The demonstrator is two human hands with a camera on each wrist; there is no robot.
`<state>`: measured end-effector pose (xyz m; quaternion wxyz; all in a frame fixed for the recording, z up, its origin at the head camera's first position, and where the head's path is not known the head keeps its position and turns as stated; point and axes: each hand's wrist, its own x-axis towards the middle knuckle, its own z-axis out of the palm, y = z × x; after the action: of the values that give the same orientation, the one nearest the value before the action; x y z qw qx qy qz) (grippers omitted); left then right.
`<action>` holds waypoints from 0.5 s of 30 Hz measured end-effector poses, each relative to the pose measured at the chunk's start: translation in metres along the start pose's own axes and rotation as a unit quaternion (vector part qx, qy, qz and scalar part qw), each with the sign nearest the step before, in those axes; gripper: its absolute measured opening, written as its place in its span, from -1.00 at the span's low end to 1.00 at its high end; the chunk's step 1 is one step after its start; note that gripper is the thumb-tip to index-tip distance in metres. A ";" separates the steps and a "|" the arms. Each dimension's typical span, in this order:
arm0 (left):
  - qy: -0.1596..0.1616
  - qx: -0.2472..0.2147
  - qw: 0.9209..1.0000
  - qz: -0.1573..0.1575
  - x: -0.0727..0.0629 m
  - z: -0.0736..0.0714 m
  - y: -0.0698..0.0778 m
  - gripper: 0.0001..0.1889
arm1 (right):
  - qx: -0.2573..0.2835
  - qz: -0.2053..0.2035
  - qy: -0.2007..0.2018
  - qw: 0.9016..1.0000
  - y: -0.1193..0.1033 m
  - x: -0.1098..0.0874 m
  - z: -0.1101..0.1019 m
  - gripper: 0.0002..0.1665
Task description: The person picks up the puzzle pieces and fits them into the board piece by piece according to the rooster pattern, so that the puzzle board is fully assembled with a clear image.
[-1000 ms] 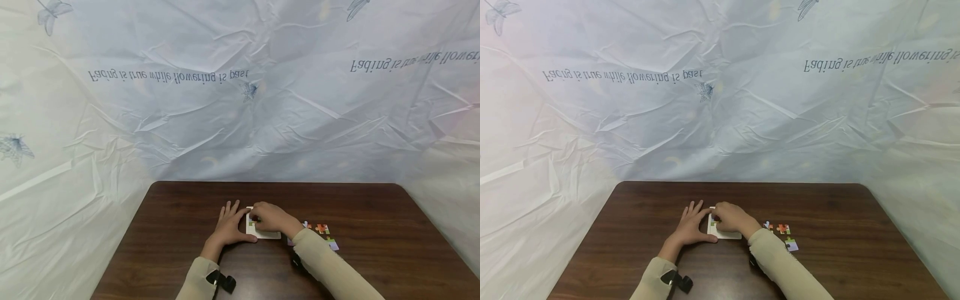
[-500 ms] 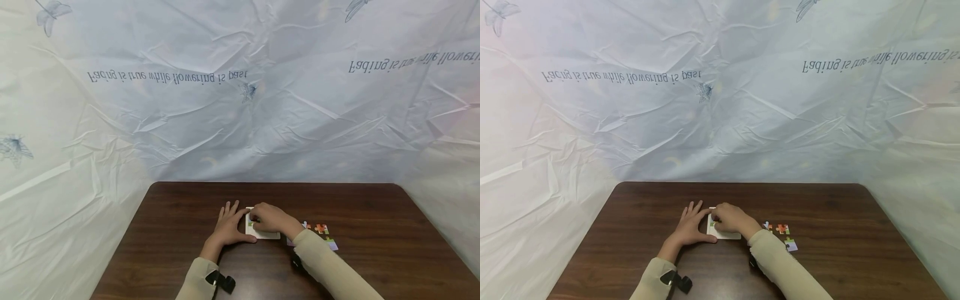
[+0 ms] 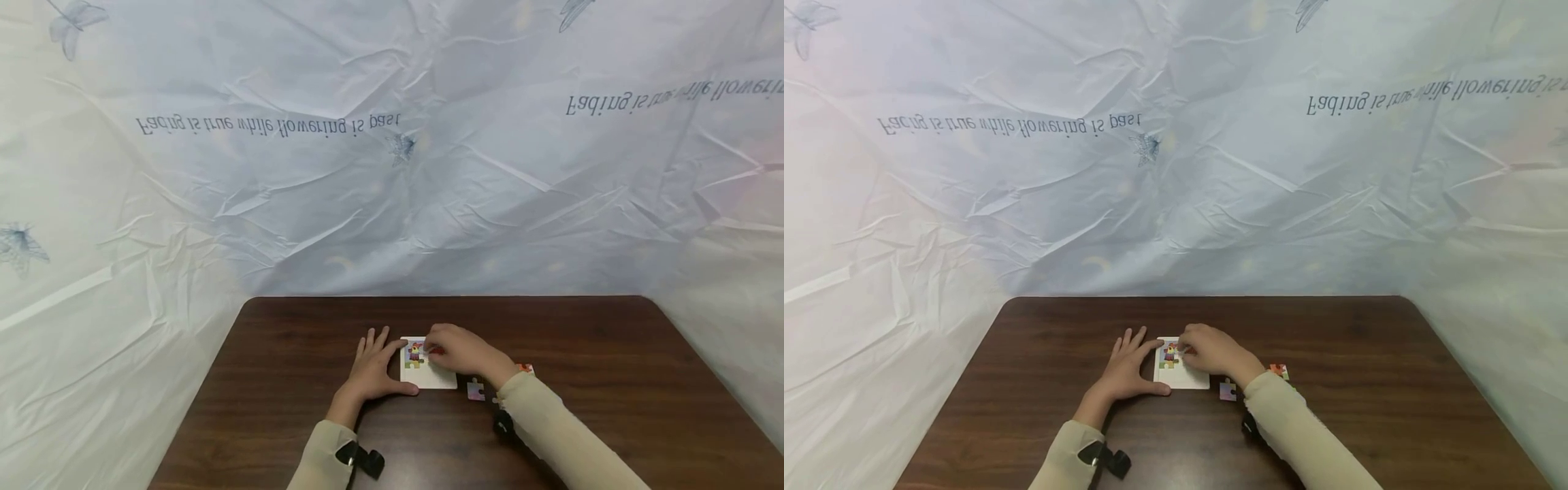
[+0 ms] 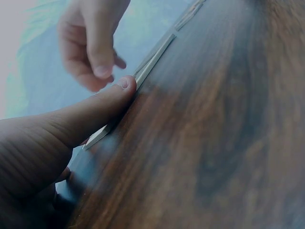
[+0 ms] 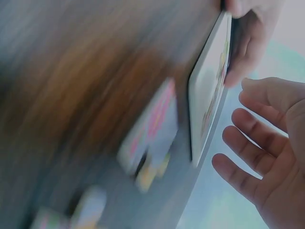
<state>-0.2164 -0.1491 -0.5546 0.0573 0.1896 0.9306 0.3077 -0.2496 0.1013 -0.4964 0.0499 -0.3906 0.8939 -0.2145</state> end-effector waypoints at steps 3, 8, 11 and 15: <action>0.000 0.003 1.000 0.000 0.001 -0.001 0.001 0.09 | -0.014 0.015 -0.002 1.000 0.007 -0.010 -0.008 -0.87; 0.004 -0.002 1.000 -0.001 0.000 -0.002 0.002 0.09 | -0.029 0.040 -0.014 0.999 0.016 -0.026 -0.018 -0.83; 0.004 -0.001 1.000 -0.002 -0.003 -0.001 0.001 0.09 | -0.044 0.038 -0.022 0.998 0.017 -0.039 -0.020 -0.78; 0.004 0.000 1.000 0.000 -0.003 0.001 0.001 0.09 | -0.063 0.030 -0.028 0.997 0.021 -0.053 -0.025 -0.77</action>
<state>-0.2129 -0.1490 -0.5546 0.0535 0.1888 0.9308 0.3085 -0.2336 0.1606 -0.4862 0.0565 -0.3719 0.9151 -0.1449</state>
